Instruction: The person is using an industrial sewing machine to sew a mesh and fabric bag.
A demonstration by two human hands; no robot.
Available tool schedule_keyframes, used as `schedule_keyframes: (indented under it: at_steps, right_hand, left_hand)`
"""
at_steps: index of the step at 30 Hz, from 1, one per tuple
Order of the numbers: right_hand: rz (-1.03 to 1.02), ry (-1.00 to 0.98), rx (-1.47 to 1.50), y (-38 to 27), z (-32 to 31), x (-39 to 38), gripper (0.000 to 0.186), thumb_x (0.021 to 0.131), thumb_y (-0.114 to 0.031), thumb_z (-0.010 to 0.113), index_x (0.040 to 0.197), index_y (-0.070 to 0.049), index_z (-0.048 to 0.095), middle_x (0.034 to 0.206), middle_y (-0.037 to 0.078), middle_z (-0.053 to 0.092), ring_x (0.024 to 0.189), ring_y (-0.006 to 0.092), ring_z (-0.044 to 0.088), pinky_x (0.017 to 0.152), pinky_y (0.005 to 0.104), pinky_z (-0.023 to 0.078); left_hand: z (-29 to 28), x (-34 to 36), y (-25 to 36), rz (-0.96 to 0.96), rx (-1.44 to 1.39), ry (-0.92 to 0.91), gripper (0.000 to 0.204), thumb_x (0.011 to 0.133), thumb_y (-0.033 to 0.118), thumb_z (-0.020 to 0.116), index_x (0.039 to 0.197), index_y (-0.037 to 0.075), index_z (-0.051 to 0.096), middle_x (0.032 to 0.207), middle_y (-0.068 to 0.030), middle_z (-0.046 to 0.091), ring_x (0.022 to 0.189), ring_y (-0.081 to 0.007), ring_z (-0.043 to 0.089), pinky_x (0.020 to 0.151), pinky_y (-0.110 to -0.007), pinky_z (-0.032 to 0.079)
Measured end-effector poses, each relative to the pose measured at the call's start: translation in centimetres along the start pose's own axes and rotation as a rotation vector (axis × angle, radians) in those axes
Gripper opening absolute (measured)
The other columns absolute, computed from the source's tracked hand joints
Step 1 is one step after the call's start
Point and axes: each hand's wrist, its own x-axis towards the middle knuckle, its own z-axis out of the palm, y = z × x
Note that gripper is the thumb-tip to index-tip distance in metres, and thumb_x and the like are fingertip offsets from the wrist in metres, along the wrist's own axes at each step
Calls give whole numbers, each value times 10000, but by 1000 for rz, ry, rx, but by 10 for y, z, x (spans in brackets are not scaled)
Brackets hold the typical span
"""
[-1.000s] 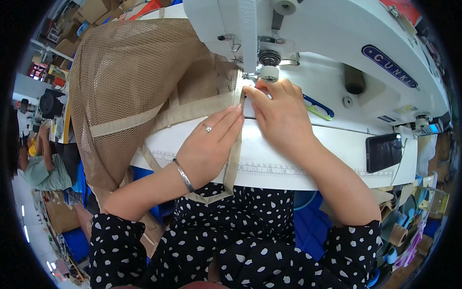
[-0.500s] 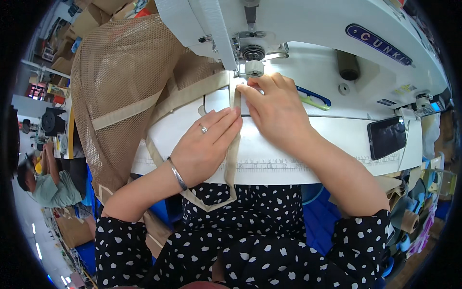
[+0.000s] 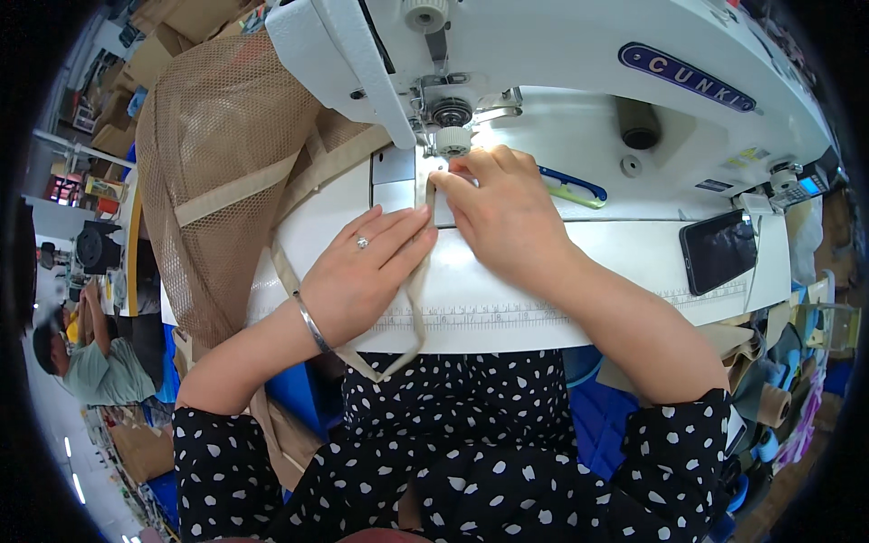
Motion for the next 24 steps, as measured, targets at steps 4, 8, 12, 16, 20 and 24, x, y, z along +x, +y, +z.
schedule_keyframes:
  at_steps: [4,8,12,16,20,24]
  right_hand:
    - [7,-10,-6,-1,-1,0,366,860,-99,694,1225,-116,696,1179,87,637,1135,287,568,1013,448,431]
    - [-1,4,-8,-1,0,1,356,863,-102,696,1219,-108,702,1173,88,647,1134,287,567,1015,447,430]
    - [-5,9,-11,-1,0,1,344,870,-106,696,1214,-104,710,1172,85,652,1132,286,567,1014,446,430]
    - [2,0,-3,-1,-1,1,336,881,-110,693,1216,-107,713,1178,77,653,1132,285,566,1015,443,430]
    - [2,8,-2,-2,-1,1,322,893,-111,692,1214,-111,715,1175,69,653,1131,283,566,1015,442,429]
    - [6,17,9,-2,-1,1,313,899,-109,691,1210,-112,717,1167,69,655,1128,282,567,1012,443,429]
  left_hand:
    - [-2,-1,-4,21,-7,-6,526,900,70,550,1415,-34,523,1510,-231,482,1419,-326,462,1215,-493,338]
    - [-5,-2,-5,43,-11,-6,511,908,82,549,1408,-26,531,1522,-237,474,1422,-331,462,1210,-492,347]
    - [-6,-2,-6,43,5,-23,504,912,107,563,1403,-3,543,1518,-233,481,1415,-336,476,1192,-493,374]
    - [-6,-1,-6,41,0,-7,494,920,152,619,1396,33,566,1500,-214,502,1387,-349,507,1159,-503,420]
    - [-7,-2,-7,48,2,-36,515,928,183,669,1412,47,557,1514,-218,483,1394,-355,495,1165,-501,412]
    - [-9,-2,-8,49,-14,-54,545,918,188,681,1427,51,544,1528,-220,465,1398,-360,484,1176,-501,396]
